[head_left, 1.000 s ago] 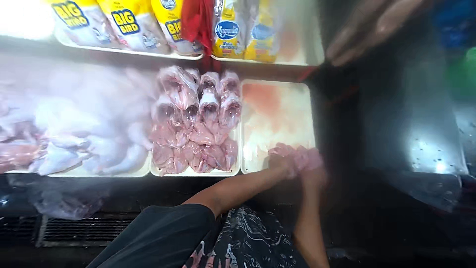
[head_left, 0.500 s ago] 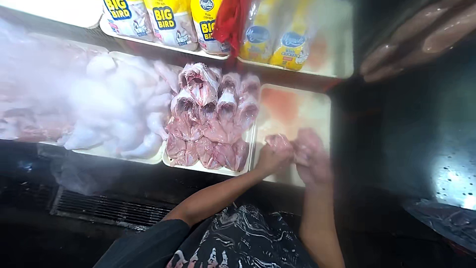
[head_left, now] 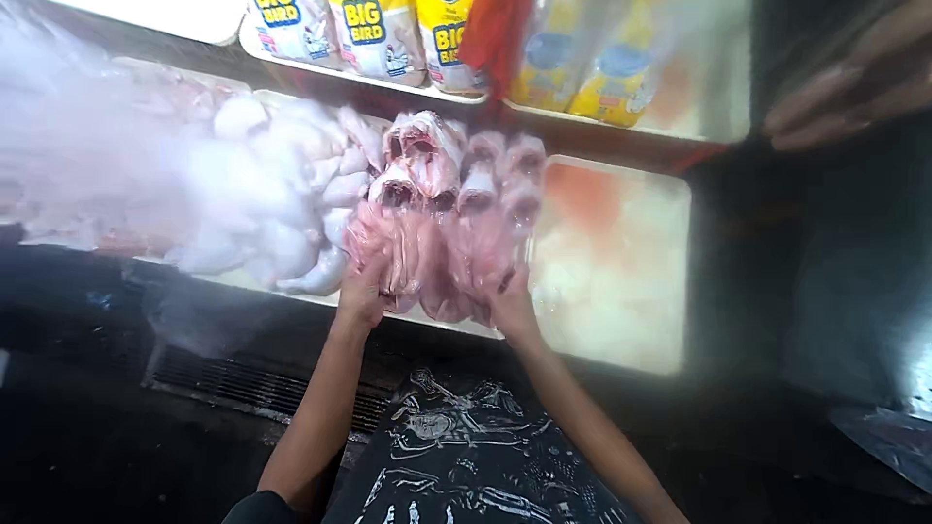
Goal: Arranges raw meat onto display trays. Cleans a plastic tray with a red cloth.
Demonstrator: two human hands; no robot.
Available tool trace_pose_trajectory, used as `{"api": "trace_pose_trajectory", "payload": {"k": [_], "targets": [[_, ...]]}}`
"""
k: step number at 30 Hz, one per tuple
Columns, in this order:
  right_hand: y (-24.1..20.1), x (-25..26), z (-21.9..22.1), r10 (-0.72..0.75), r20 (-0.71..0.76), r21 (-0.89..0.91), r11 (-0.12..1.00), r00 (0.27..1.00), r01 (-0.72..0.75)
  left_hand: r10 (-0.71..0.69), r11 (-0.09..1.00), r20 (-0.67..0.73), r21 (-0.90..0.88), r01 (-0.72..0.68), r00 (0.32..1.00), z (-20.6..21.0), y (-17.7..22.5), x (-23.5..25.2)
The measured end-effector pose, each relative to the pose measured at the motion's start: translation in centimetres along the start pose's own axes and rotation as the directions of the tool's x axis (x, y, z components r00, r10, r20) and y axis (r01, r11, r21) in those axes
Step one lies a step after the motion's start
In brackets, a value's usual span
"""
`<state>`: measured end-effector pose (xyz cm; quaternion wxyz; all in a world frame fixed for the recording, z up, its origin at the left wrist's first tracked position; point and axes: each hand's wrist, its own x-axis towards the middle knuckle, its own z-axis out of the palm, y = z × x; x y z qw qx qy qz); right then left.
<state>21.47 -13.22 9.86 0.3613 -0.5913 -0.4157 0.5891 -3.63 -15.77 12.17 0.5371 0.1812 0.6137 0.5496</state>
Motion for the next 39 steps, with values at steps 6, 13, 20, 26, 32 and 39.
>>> {"api": "trace_pose_trajectory", "payload": {"k": [6,13,20,26,32,39], "targets": [[0.7,-1.4,2.1,-0.443,-0.034,-0.692,0.657,0.896,0.299,0.143,0.674,-0.209,0.736,0.059,0.967,-2.8,-4.6,2.0],[-1.9,7.6,12.0,-0.217,0.547,-0.758,0.281,0.808,0.589,0.085,0.636,-0.066,0.771,-0.004,0.994,-2.7,-4.3,2.2],[1.0,1.9,9.6,-0.257,0.454,-0.85,0.163,0.853,0.501,0.305,0.732,-0.22,0.676,-0.081,0.927,-3.9,-1.8,4.1],[-12.2,11.5,8.6,-0.508,0.173,-0.894,0.278,0.844,0.35,0.619,0.109,0.257,0.907,-0.406,0.742,-1.0,-6.8,5.4],[-23.3,24.5,5.6,-0.726,-0.003,-0.869,0.342,0.688,0.357,0.549,-0.158,0.441,0.889,-0.43,0.711,-0.8,-7.7,4.7],[-21.3,15.5,-3.7,-0.709,-0.416,-0.137,0.668,0.569,0.731,0.624,-0.078,0.466,0.836,-0.543,0.628,-1.9,-8.4,4.5]]}}
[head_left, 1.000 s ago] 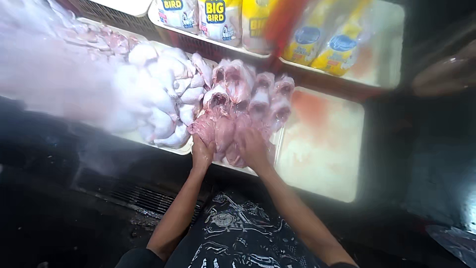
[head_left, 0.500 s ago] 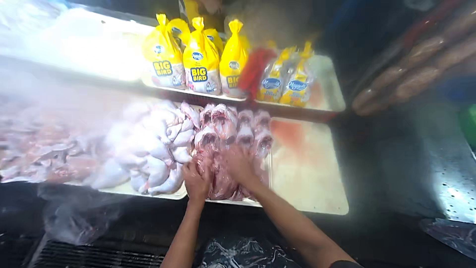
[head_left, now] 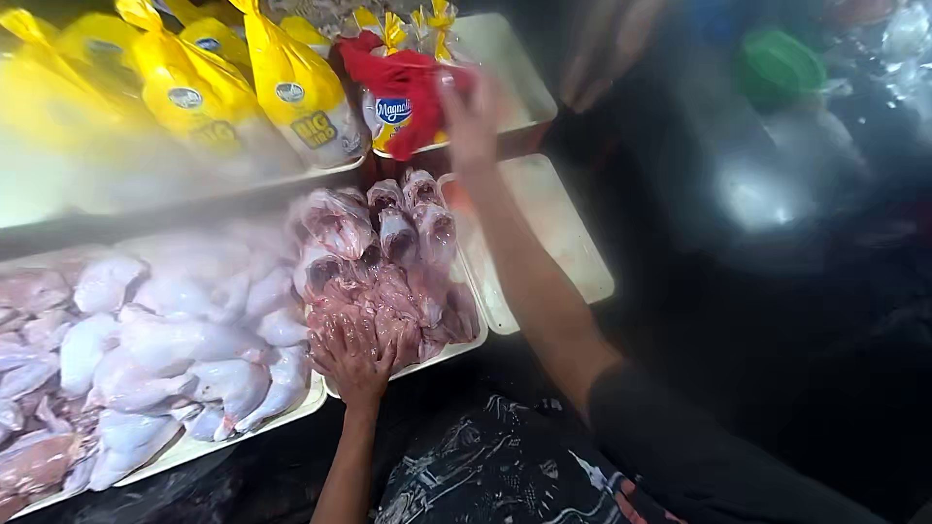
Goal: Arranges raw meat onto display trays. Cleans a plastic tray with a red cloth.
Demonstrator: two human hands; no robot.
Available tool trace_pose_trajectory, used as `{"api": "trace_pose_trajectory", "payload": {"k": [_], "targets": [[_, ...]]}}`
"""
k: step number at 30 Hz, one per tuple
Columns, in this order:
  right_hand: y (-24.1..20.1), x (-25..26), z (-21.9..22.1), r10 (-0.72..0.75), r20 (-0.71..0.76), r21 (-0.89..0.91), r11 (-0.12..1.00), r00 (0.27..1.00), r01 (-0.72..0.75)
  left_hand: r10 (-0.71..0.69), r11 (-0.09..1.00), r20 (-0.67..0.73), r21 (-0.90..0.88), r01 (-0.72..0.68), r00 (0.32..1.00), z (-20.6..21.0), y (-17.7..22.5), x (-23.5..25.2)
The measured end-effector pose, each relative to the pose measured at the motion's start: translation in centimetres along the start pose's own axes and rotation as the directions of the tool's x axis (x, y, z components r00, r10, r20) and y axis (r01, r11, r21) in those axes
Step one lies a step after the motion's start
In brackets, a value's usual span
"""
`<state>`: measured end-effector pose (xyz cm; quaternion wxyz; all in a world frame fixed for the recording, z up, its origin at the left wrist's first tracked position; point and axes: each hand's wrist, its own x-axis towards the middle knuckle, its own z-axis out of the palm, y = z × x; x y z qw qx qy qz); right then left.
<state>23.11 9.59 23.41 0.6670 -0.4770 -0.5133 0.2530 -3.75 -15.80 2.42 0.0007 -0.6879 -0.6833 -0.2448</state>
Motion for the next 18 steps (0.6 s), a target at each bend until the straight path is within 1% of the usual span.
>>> {"api": "trace_pose_trajectory", "payload": {"k": [1,2,5,7,8,9,10,11,12,13,14,15,16,17,18], "targets": [[-1.1,-1.5,-3.2,0.026,-0.022,0.2,0.98,0.999,-0.021,-0.017,1.0,-0.028,-0.006,0.017,0.999,-0.1,0.0,0.0],[-2.2,-3.1,-6.4,0.043,-0.046,0.319,0.947,0.998,-0.026,-0.026,1.0,-0.053,-0.003,0.026,0.998,-0.2,0.0,0.0],[-5.0,-8.2,-14.6,0.049,-0.111,0.455,0.89,0.993,0.007,0.001,1.0,-0.101,0.019,0.001,0.995,-0.4,1.1,-0.2],[-5.4,-11.4,-19.3,0.112,-0.059,0.493,0.867,0.992,-0.069,0.031,0.999,-0.091,-0.006,-0.032,0.995,-0.8,3.5,0.3],[-4.8,-13.2,-21.3,0.158,-0.042,0.458,0.88,0.987,-0.121,0.066,0.997,-0.08,-0.046,-0.07,0.995,-1.0,5.2,0.3],[-3.6,-14.8,-22.8,0.215,-0.053,0.362,0.914,0.975,-0.181,0.116,0.988,-0.046,-0.095,-0.12,0.992,-0.9,7.3,0.2],[-2.0,-16.4,-24.1,0.29,-0.087,0.193,0.943,0.953,-0.269,0.172,0.973,0.027,-0.162,-0.165,0.985,-0.9,9.5,0.1],[-0.1,-18.0,-25.0,0.369,-0.147,-0.046,0.924,0.918,-0.379,0.238,0.955,0.116,-0.211,-0.21,0.964,-0.6,11.9,0.0],[1.7,-19.7,-25.5,0.437,-0.224,-0.305,0.818,0.871,-0.489,0.314,0.929,0.189,-0.264,-0.26,0.93,-0.1,14.2,-0.2],[3.4,-21.2,-25.5,0.482,-0.312,-0.502,0.648,0.819,-0.573,0.401,0.892,0.223,-0.314,-0.324,0.888,0.9,16.1,-0.5],[4.6,-22.4,-24.8,0.501,-0.376,-0.623,0.486,0.78,-0.613,0.496,0.845,0.227,-0.351,-0.405,0.838,2.4,17.3,-1.0],[5.2,-23.3,-23.6,0.513,-0.39,-0.698,0.376,0.765,-0.609,0.582,0.792,0.229,-0.379,-0.479,0.781,3.9,17.9,-1.5],[5.9,-24.0,-22.0,0.514,-0.369,-0.751,0.326,0.774,-0.574,0.645,0.744,0.224,-0.402,-0.534,0.731,5.3,18.2,-1.8],[6.9,-24.2,-20.5,0.52,-0.328,-0.798,0.294,0.789,-0.526,0.681,0.714,0.211,-0.404,-0.572,0.701,6.4,18.0,-1.7],[8.0,-24.0,-19.4,0.537,-0.285,-0.839,0.261,0.794,-0.478,0.695,0.701,0.198,-0.403,-0.589,0.691,7.2,17.8,-1.7]]}}
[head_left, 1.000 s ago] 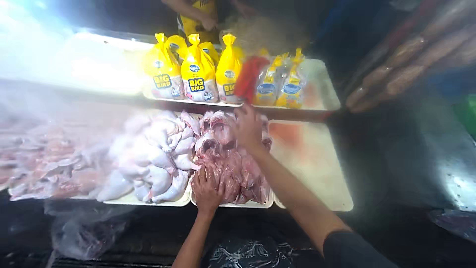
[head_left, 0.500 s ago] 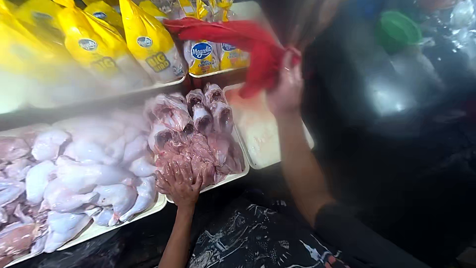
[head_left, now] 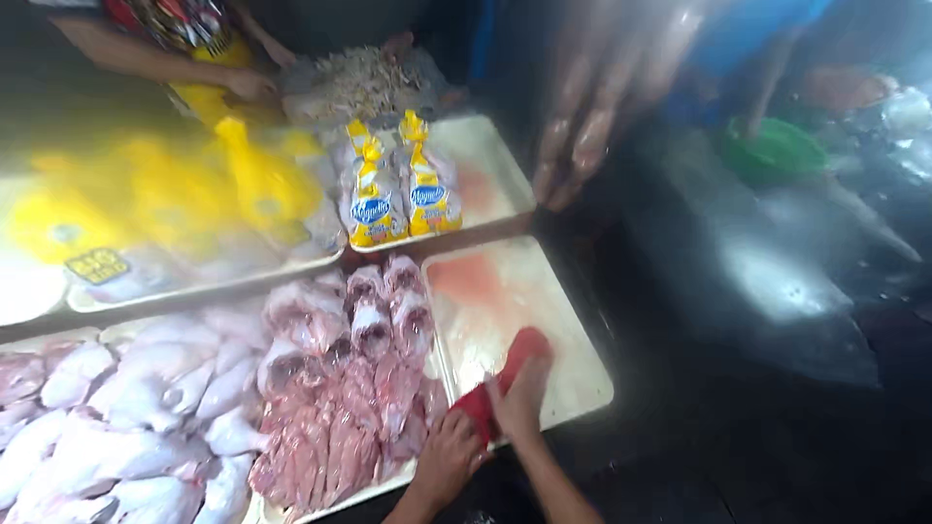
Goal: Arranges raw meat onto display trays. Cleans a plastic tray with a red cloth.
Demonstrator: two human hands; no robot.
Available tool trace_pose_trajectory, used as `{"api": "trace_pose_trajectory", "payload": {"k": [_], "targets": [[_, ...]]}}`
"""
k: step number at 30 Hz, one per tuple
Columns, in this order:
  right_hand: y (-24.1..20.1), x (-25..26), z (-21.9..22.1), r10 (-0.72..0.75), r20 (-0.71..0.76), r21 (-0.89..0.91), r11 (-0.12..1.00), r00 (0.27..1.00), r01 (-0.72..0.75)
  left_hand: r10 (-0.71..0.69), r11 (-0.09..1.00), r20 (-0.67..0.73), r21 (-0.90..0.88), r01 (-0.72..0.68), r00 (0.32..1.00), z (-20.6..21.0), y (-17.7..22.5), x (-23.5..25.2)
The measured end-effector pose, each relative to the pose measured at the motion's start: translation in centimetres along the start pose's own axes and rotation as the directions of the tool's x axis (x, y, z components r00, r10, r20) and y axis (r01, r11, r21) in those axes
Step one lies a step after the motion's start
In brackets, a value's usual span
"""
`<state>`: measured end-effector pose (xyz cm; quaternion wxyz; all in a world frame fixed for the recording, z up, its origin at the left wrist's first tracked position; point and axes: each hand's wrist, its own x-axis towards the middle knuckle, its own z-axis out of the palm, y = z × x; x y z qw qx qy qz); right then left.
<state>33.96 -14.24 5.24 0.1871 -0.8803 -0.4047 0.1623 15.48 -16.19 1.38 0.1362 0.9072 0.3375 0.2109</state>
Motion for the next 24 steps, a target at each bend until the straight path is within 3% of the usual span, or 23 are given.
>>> {"api": "trace_pose_trajectory", "payload": {"k": [4,7,10,12,17,19,24], "targets": [[0.7,7.3,2.4,-0.057,-0.024,-0.235,0.971,0.998,0.05,-0.056,0.998,-0.112,0.012,0.058,0.992,0.5,-0.1,-1.1],[0.8,15.9,1.5,-0.082,-0.03,-0.25,0.966,0.996,0.071,-0.087,0.994,-0.035,0.061,0.089,0.996,-0.1,0.2,-0.8],[0.1,23.4,1.7,-0.269,0.023,-0.251,0.931,0.963,0.266,-0.095,0.993,0.03,0.074,0.092,0.995,-0.7,0.7,-0.4],[-1.2,26.6,1.7,-0.404,0.087,-0.197,0.889,0.911,0.413,-0.085,0.993,0.0,0.08,0.085,0.996,-0.4,0.8,-0.5],[-4.7,29.3,0.7,-0.587,0.288,-0.145,0.754,0.757,0.64,-0.047,0.99,-0.076,0.133,0.057,0.996,0.2,0.7,-0.6],[-6.6,29.1,0.2,-0.601,0.328,-0.088,0.748,0.729,0.657,-0.061,0.988,-0.07,0.136,0.07,0.996,0.0,0.7,-0.6],[-10.2,25.6,5.5,-0.6,0.019,0.142,0.793,0.8,0.592,-0.064,0.979,-0.093,0.186,0.08,0.994,0.1,0.9,-0.4]]}}
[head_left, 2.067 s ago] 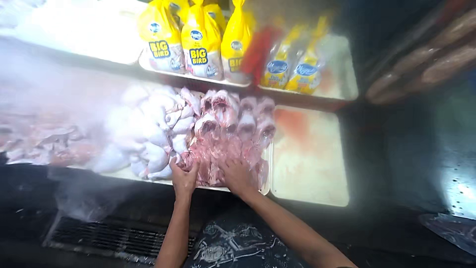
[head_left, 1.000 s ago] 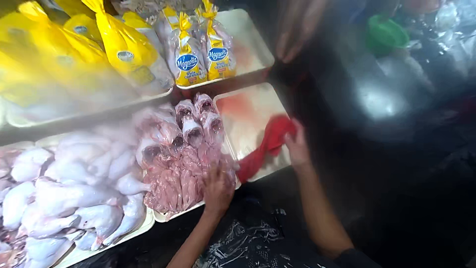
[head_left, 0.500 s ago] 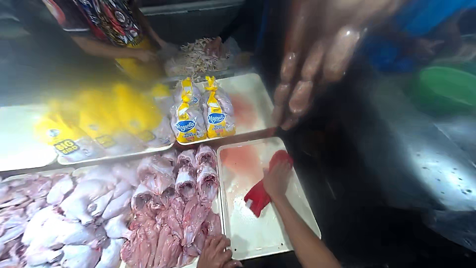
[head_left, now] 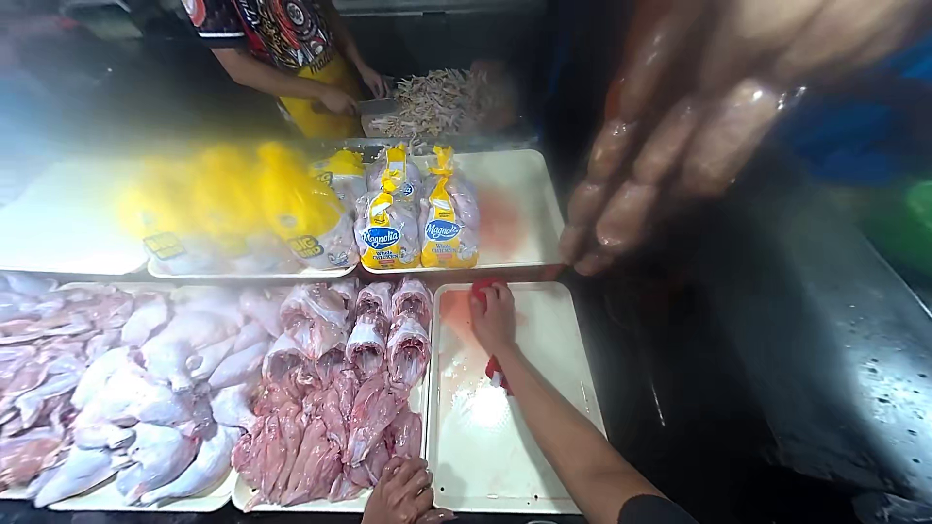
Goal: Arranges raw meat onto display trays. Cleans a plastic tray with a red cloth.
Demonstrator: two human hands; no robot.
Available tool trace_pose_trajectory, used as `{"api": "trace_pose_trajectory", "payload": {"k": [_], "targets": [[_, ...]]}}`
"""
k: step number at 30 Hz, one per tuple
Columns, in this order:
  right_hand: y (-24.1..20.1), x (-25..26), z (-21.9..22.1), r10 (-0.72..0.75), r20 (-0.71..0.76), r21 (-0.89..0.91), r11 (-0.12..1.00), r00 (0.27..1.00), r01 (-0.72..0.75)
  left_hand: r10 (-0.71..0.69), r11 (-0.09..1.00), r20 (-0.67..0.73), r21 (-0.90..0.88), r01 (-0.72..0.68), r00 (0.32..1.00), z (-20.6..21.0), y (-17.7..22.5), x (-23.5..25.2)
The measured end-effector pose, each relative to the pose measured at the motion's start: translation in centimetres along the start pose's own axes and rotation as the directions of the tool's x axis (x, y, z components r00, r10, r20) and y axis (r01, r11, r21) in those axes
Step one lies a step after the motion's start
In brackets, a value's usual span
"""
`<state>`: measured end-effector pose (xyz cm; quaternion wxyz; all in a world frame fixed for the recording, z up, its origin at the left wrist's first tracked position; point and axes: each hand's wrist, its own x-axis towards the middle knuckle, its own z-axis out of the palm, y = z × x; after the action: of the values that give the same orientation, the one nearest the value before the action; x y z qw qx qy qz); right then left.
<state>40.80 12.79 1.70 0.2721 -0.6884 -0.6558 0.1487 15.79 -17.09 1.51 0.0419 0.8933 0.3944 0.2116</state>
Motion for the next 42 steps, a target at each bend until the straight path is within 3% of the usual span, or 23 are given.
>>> {"api": "trace_pose_trajectory", "payload": {"k": [2,4,8,11,14,21,24,29,31,32,35,36,38,40,42], "targets": [[-1.4,-0.5,2.2,0.034,-0.098,0.039,0.999,0.995,-0.03,-0.008,1.0,-0.014,0.003,0.008,1.0,0.1,0.0,-0.1],[-2.3,-0.9,3.0,-0.011,-0.085,0.048,0.999,0.996,0.015,-0.022,1.0,-0.016,0.01,0.022,1.0,0.2,0.1,-0.2],[-3.0,-1.3,3.4,-0.288,0.103,0.063,0.957,0.952,0.282,-0.02,1.0,-0.025,0.004,0.02,1.0,0.4,0.1,-0.3],[-3.5,0.3,3.8,-0.369,0.3,0.09,0.929,0.88,0.359,-0.011,1.0,-0.049,0.008,0.012,0.999,0.9,0.0,-0.4],[-3.4,1.0,4.3,-0.424,0.381,0.08,0.901,0.822,0.427,-0.013,1.0,-0.057,0.017,0.014,0.998,0.8,0.0,-0.3],[-3.0,-1.1,1.8,-0.449,0.478,0.048,0.871,0.755,0.488,-0.125,0.992,-0.029,0.027,0.125,0.992,1.2,-0.1,-0.3],[-1.7,-3.2,2.3,-0.51,0.455,0.067,0.837,0.73,0.542,-0.158,0.987,0.009,-0.009,0.158,0.987,1.1,0.5,-0.7],[-0.4,-6.9,1.0,-0.592,0.457,0.124,0.782,0.664,0.611,-0.132,0.991,-0.002,0.031,0.132,0.991,1.0,0.2,-0.4],[0.1,-8.1,-0.4,-0.57,0.49,0.239,0.816,0.66,0.527,-0.128,0.991,-0.02,0.042,0.129,0.992,1.1,0.4,-0.4],[0.4,-8.4,-1.3,-0.528,0.5,0.327,0.849,0.686,0.415,-0.125,0.991,-0.032,0.045,0.126,0.992,1.1,0.4,-0.5],[2.1,-8.2,-4.5,-0.237,0.304,0.479,0.875,0.923,0.067,-0.136,0.99,-0.055,0.038,0.138,0.989,1.1,0.6,-0.6],[2.8,-7.7,-5.9,-0.093,0.191,0.442,0.897,0.977,-0.001,-0.139,0.989,-0.063,0.033,0.142,0.988,1.0,0.6,-0.5],[3.1,-5.9,-8.0,0.128,0.003,0.279,0.952,0.992,-0.124,-0.132,0.989,-0.087,0.053,0.137,0.987,0.8,0.2,-0.4],[2.0,-5.9,-7.9,0.249,-0.015,0.129,0.961,0.968,-0.245,-0.115,0.99,-0.102,0.074,0.123,0.988,1.0,0.3,-0.7],[0.6,-5.4,-4.6,0.295,0.044,0.049,0.954,0.954,-0.297,-0.1,0.989,-0.114,0.095,0.111,0.988,1.3,0.2,-0.6]]}}
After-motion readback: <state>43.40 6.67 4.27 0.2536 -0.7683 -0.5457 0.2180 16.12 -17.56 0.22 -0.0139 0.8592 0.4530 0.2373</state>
